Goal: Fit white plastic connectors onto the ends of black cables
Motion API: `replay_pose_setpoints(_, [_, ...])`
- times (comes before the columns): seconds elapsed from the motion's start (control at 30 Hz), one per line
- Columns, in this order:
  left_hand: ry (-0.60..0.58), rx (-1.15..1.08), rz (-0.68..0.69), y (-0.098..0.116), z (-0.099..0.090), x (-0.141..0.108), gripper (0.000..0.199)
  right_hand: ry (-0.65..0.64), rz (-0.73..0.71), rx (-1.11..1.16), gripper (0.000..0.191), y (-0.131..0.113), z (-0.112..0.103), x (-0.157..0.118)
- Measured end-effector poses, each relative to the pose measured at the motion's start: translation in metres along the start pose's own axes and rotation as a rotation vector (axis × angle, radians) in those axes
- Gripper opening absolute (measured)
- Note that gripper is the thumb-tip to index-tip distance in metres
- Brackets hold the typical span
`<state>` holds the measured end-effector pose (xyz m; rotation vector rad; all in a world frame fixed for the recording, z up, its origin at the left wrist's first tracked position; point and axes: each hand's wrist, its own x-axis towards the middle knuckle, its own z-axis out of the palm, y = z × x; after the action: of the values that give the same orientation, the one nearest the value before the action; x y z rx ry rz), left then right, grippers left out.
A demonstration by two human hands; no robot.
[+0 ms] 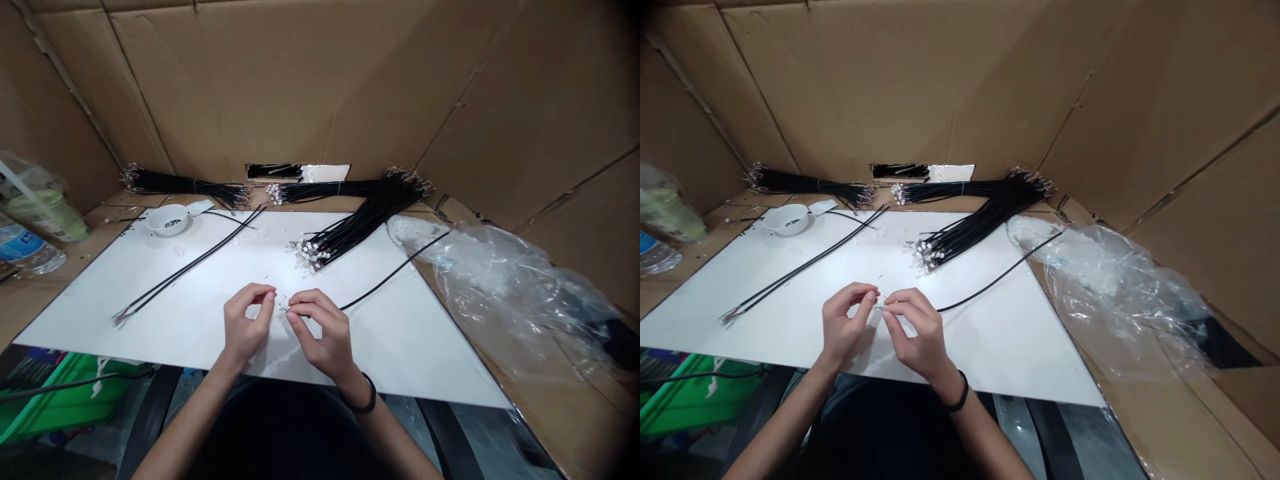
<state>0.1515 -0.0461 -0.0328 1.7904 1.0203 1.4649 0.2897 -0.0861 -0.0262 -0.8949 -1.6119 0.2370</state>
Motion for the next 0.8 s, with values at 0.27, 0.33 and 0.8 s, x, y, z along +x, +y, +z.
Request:
replay_pose_setpoints(0.27, [0.034,0.228,0.230,-0.010,0.001,-0.006,0.011,0.014,0.004,-0.021,0.014,0.002,0.005,-0.004])
replay_pose_setpoints(0.33, [0.026,0.256,0.240,-0.011,0.001,-0.007,0.011,0.023,0.006,-0.032,0.012,0.001,0.005,-0.005])
replay_pose_setpoints(0.8, [0.006,0.367,0.231,-0.015,0.004,-0.012,0.012,0.127,0.011,-0.154,0.006,0.006,0.003,-0.014])
